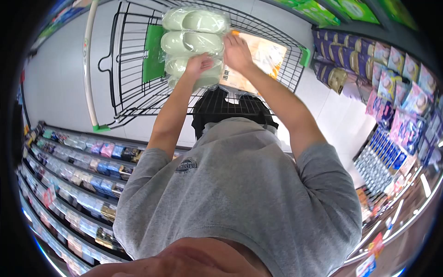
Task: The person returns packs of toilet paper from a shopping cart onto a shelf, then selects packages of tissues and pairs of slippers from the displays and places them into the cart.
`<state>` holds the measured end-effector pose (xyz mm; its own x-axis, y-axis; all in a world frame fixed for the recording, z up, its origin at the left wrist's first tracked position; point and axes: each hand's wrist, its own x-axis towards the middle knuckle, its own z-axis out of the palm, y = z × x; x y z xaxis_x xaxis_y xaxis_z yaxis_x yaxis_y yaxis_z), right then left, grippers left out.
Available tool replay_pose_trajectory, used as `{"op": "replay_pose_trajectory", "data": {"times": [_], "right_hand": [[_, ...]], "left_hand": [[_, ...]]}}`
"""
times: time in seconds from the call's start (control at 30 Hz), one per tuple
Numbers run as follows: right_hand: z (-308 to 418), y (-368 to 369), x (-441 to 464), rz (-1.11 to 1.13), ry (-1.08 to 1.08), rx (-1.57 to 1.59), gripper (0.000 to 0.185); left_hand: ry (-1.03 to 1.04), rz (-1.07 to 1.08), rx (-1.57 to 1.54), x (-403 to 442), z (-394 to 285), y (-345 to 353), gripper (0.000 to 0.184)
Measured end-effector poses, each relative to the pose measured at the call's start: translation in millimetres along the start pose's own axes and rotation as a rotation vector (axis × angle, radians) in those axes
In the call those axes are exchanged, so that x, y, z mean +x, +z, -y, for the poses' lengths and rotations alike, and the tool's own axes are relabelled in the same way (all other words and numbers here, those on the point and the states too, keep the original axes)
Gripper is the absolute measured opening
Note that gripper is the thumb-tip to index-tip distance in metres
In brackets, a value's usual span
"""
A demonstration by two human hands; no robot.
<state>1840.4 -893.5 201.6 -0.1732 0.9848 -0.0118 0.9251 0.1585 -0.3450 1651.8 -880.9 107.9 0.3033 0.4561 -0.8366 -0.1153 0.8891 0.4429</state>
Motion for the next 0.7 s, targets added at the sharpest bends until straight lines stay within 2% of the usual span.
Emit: {"op": "replay_pose_trajectory", "data": {"times": [0.17,0.23,0.27,0.43,0.5,0.57,0.63,0.7], "right_hand": [[-2.3,3.2,-144.3,0.112,0.293,0.174,0.031],[-2.0,-6.5,-186.5,0.079,0.360,0.206,0.028],[-4.3,-10.2,-201.9,0.062,0.415,0.239,0.026],[-19.4,-48.5,-235.5,-0.206,0.474,0.259,0.021],[-24.9,-60.9,-242.4,-0.271,0.575,0.323,0.018],[-29.8,-67.7,-259.3,-0.341,0.607,0.399,0.016],[-39.7,-72.4,-278.4,-0.423,0.619,0.470,0.015],[-49.4,-69.7,-317.0,-0.434,0.680,0.569,0.014]], "left_hand": [[0.012,-0.060,-0.022,-14.5,2.2,-4.6,0.041],[0.093,-0.164,-0.025,-15.7,5.0,-3.6,0.030],[0.101,-0.150,-0.006,-17.6,5.8,-3.3,0.030],[0.118,-0.202,0.183,-42.8,20.0,9.1,0.032],[0.143,-0.143,0.265,-58.0,34.2,18.1,0.029],[0.155,-0.023,0.518,-62.8,63.5,21.2,0.024],[0.349,-0.090,0.746,-62.8,102.4,24.9,0.018],[0.510,-0.117,0.795,-116.7,115.8,67.9,0.016]]}}
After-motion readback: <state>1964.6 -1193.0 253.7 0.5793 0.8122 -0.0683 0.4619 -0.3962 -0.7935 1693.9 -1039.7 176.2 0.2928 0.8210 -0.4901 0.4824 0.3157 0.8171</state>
